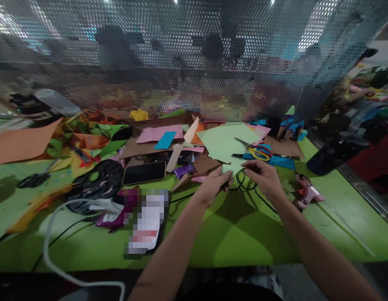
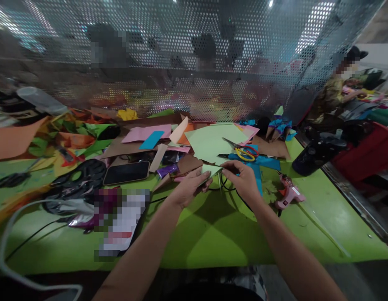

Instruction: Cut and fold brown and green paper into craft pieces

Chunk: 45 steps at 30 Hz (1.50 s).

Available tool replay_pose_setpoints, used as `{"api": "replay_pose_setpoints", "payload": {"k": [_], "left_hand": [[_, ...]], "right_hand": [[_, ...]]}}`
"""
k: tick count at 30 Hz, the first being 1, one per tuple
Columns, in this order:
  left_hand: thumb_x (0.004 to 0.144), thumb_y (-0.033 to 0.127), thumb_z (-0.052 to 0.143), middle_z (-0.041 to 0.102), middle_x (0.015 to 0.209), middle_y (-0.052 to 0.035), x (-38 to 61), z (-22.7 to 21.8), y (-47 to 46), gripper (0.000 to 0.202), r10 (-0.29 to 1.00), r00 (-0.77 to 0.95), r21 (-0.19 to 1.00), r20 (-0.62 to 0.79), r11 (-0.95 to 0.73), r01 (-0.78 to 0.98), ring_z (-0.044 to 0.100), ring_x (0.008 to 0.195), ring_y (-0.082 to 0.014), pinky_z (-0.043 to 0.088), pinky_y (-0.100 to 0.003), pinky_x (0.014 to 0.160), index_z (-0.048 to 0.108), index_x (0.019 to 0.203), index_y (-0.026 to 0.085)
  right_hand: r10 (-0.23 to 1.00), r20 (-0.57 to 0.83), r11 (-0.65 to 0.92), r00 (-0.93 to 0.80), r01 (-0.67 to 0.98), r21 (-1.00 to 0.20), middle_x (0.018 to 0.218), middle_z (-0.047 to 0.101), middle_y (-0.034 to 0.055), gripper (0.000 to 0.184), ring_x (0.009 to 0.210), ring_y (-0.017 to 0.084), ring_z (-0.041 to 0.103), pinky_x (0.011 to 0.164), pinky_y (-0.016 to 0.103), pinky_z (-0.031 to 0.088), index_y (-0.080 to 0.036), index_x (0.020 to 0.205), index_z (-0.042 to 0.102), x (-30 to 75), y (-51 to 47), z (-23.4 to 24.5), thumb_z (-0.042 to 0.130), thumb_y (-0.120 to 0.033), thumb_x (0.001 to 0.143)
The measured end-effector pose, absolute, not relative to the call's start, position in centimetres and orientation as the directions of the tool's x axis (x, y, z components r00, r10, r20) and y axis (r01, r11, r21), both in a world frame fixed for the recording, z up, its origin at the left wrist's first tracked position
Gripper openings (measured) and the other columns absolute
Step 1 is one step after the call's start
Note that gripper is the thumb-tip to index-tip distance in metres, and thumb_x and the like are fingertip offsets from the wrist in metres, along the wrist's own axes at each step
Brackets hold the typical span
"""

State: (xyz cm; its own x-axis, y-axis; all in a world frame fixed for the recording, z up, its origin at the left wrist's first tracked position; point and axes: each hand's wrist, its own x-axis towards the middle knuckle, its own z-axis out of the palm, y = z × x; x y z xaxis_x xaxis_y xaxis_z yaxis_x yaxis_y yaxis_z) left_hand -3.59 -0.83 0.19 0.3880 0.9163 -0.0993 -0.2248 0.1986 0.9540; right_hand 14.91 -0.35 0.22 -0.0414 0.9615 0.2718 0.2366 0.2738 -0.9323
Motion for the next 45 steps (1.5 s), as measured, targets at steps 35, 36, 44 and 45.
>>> {"api": "replay_pose_setpoints", "payload": {"k": [35,36,44,45], "left_hand": [[0.09,0.031,0.051,0.052,0.079,0.0002,-3.6,-0.9,-0.4,0.013,0.93,0.323,0.969,0.177,-0.223,0.111,0.043,0.07,-0.0128,0.038,-0.024,0.065,0.052,0.094,0.018],[0.09,0.03,0.051,0.051,0.077,0.0008,-3.6,-0.8,-0.4,0.012,0.932,0.319,0.965,0.172,-0.225,0.136,0.043,0.069,-0.013,0.037,-0.025,0.064,0.052,0.091,0.018],[0.087,0.031,0.053,0.059,0.078,-0.0011,-4.2,0.0,-0.4,0.015,0.941,0.266,0.918,0.208,-0.282,0.279,0.05,0.072,-0.0159,0.036,-0.026,0.065,0.058,0.089,0.018],[0.087,0.03,0.053,0.059,0.077,-0.0012,-4.2,0.0,-0.4,0.013,0.934,0.281,0.892,0.222,-0.311,0.327,0.051,0.072,-0.0162,0.036,-0.026,0.065,0.058,0.086,0.018]], "right_hand": [[0.972,0.2,0.226,-0.12,0.265,-0.938,0.066,0.06,0.0002,0.029,0.061,0.015,0.051,0.058,0.027,0.038,-0.018,0.078,0.068,14.8,-0.2,0.3,0.072,-0.046,0.072],[0.974,0.197,0.222,-0.114,0.278,-0.935,0.063,0.058,-0.0002,0.03,0.06,0.014,0.049,0.056,0.027,0.037,-0.018,0.076,0.067,14.8,-0.1,0.3,0.072,-0.047,0.072],[0.942,0.305,0.335,-0.14,0.362,-0.87,0.074,0.062,0.001,0.019,0.067,0.017,0.054,0.063,0.028,0.042,-0.02,0.082,0.068,14.8,-0.2,-0.2,0.069,-0.038,0.077],[0.93,0.328,0.368,-0.166,0.391,-0.844,0.078,0.064,0.0016,0.017,0.071,0.018,0.056,0.067,0.029,0.043,-0.021,0.086,0.07,14.8,-0.2,-0.1,0.07,-0.036,0.077]]}}
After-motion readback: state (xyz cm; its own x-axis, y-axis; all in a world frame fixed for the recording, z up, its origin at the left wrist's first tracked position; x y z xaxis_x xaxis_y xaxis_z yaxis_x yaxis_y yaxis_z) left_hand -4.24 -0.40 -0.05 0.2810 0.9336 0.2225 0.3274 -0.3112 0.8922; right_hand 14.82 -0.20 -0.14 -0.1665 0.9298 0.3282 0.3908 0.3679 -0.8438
